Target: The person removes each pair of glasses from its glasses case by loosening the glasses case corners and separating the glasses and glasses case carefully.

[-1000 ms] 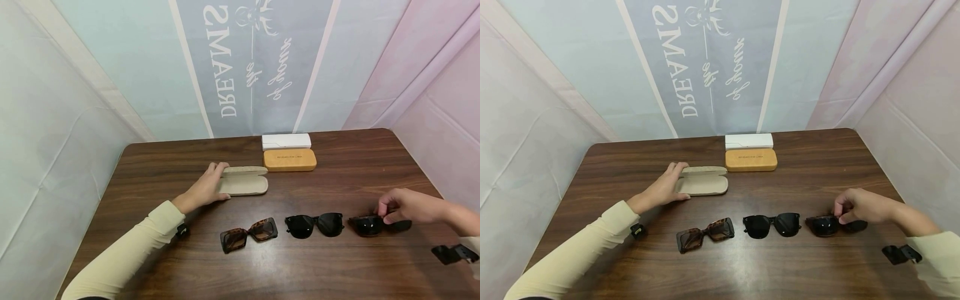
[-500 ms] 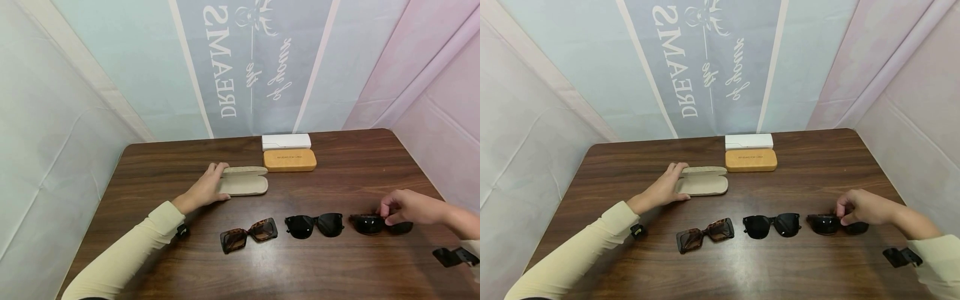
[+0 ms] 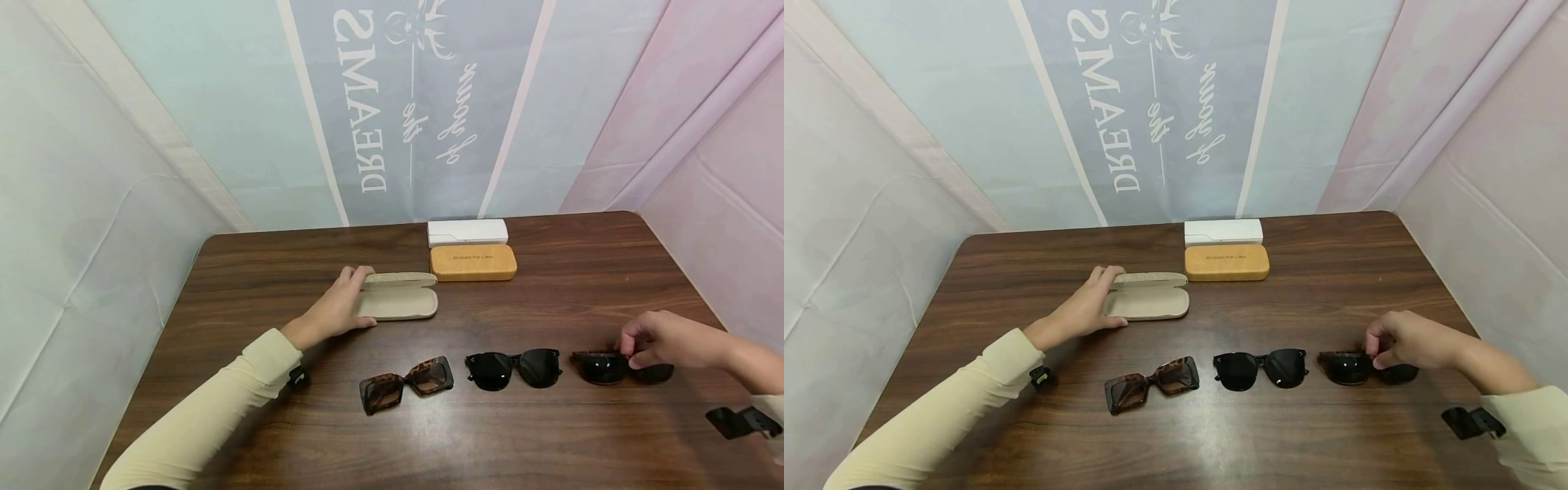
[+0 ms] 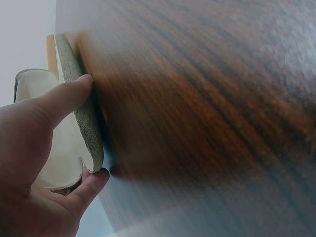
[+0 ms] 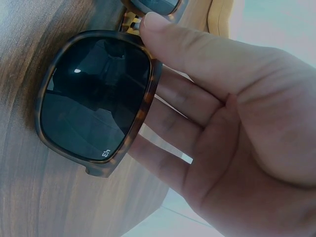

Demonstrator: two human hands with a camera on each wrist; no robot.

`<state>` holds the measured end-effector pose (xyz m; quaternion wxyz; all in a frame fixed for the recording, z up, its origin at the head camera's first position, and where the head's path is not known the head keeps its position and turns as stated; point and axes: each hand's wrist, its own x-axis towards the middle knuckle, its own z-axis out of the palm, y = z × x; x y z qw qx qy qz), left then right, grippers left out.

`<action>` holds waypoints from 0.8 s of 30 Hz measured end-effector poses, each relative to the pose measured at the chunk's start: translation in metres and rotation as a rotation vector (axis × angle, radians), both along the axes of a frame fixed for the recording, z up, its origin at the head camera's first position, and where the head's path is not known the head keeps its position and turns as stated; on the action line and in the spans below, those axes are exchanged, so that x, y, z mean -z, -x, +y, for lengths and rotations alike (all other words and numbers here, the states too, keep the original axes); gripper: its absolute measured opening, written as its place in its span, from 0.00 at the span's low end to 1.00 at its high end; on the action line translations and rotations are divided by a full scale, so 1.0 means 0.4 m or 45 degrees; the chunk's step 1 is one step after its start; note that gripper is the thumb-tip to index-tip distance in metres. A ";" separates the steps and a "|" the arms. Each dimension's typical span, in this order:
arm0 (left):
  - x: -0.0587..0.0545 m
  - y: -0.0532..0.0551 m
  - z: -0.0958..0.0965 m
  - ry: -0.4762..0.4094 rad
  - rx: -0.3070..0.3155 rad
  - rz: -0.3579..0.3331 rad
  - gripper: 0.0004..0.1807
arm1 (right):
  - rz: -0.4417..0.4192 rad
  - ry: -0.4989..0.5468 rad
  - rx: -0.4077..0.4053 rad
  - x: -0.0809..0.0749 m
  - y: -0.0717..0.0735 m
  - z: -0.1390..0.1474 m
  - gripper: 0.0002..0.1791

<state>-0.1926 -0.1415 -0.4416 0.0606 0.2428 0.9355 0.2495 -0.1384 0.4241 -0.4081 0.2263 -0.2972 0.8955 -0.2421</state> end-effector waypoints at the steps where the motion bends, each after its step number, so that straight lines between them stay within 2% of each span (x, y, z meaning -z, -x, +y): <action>1: 0.000 0.000 0.000 0.000 0.000 0.000 0.50 | 0.001 0.001 -0.002 0.000 0.000 0.000 0.12; 8: 0.002 0.000 0.001 0.003 0.001 0.008 0.50 | 0.024 -0.025 0.005 0.006 -0.004 0.001 0.14; 14: 0.005 0.001 0.000 0.001 0.004 0.012 0.50 | 0.000 -0.021 0.031 0.009 -0.007 0.001 0.13; 24: 0.002 0.000 0.002 0.003 -0.014 0.010 0.50 | 0.012 -0.008 -0.003 0.008 -0.008 -0.002 0.14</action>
